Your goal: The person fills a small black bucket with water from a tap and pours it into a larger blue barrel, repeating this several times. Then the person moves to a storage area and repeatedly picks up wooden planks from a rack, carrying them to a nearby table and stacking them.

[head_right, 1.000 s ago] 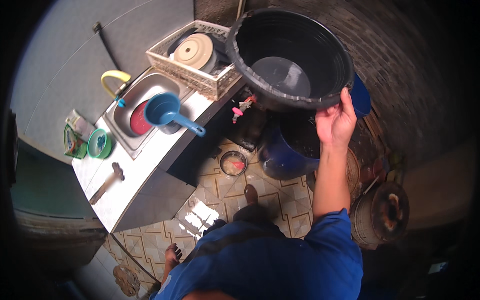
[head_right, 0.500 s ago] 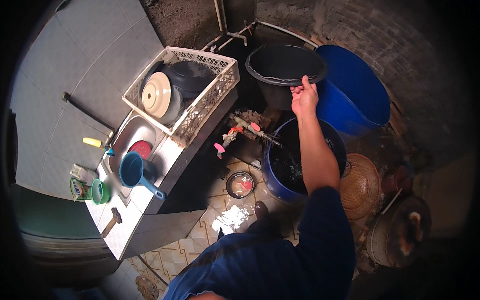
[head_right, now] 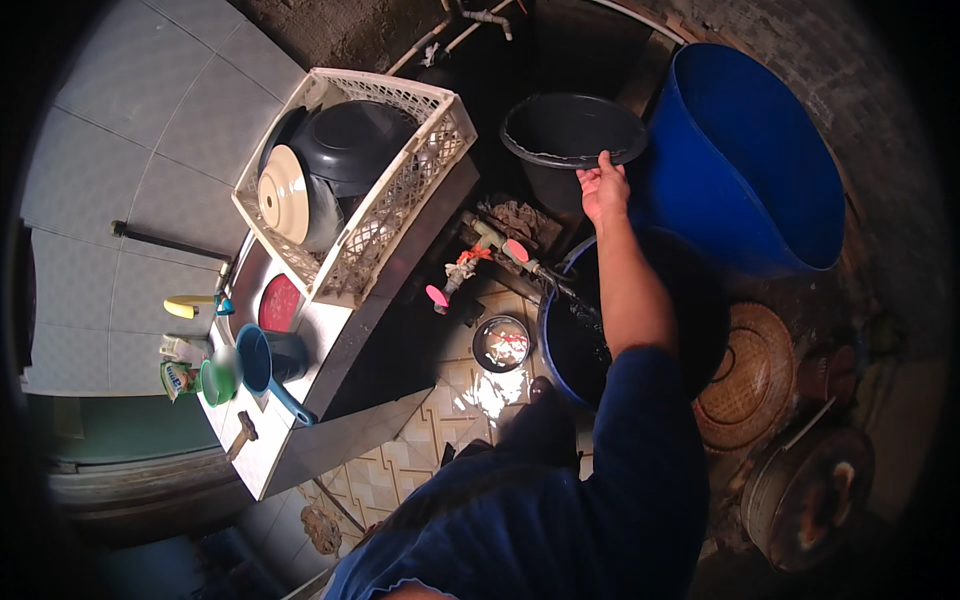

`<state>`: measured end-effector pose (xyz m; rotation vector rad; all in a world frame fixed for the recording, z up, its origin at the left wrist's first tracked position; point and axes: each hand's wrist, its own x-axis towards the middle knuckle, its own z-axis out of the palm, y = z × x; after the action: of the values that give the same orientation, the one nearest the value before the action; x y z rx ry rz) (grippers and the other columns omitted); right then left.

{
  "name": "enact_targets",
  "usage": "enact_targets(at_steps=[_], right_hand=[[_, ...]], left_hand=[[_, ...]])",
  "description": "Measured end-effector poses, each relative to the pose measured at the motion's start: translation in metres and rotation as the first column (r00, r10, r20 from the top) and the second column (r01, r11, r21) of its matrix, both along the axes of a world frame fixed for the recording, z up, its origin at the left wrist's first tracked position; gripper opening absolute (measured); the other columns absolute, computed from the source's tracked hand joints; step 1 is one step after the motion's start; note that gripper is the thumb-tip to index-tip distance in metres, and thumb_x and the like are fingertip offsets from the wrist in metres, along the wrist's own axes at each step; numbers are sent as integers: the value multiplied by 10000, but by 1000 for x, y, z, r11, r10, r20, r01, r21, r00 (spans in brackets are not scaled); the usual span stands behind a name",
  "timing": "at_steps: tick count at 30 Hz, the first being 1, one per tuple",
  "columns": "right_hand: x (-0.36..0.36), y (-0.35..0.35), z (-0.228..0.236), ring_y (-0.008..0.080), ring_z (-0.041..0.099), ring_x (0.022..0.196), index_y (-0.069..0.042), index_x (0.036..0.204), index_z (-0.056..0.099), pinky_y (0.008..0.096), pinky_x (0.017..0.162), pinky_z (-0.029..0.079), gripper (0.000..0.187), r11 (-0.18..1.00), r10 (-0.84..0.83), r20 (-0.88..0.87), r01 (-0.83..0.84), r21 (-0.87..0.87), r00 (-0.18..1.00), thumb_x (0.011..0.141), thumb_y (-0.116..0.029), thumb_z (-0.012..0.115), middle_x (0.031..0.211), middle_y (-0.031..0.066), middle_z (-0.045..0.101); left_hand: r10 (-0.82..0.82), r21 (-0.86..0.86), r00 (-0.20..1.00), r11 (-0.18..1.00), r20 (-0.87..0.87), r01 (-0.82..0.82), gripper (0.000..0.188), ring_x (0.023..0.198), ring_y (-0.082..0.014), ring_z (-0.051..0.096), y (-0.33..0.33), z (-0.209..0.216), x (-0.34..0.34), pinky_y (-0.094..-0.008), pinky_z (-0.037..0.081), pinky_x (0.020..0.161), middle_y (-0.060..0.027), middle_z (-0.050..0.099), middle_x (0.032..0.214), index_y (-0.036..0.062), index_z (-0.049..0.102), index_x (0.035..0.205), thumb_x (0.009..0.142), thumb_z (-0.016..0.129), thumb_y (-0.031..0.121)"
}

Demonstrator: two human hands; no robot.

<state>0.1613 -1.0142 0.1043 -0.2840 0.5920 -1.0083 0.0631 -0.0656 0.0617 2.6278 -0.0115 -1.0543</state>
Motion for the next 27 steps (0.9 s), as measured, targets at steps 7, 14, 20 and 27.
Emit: enact_targets(at_steps=[7, 14, 20, 27], right_hand=[[-9, 1, -44, 134, 477, 627, -131, 853, 475, 404, 808, 521, 203, 995, 63, -121, -54, 79, 991, 909, -231, 642, 678, 1, 465], [-25, 3, -60, 258, 525, 989, -41, 1263, 436, 473, 844, 539, 456, 946, 277, -562, -120, 299, 779, 929, -306, 599, 1077, 110, 480], [-49, 22, -58, 227, 555, 925, -71, 1166, 503, 409, 768, 541, 379, 975, 200, -656, -81, 208, 728, 923, -345, 599, 1047, 80, 519], [-118, 137, -147, 213, 555, 781, -97, 905, 610, 376, 781, 476, 254, 897, 16, -817, 353, 267, 577, 904, -351, 584, 866, 58, 598]], left_hand=[[626, -204, 763, 735, -163, -647, 416, 984, -251, 615, -34, 15, 12, -359, 549, 750, -157, 608, 1149, -33, 564, 1220, 919, 562, 253], [-393, -10, 903, 916, 174, 400, 413, 1015, -279, 613, -28, -11, 32, -382, 527, 827, -169, 602, 1161, -39, 554, 1222, 914, 577, 235], [-85, -186, 991, 977, 99, 102, 387, 1037, -267, 616, -26, -37, 56, -350, 508, 830, -177, 627, 1101, -23, 560, 1214, 901, 595, 203], [-220, -157, 968, 959, 118, 237, 361, 1052, -284, 607, -18, -46, 57, -354, 478, 878, -177, 625, 1133, 34, 594, 1192, 913, 548, 259]])
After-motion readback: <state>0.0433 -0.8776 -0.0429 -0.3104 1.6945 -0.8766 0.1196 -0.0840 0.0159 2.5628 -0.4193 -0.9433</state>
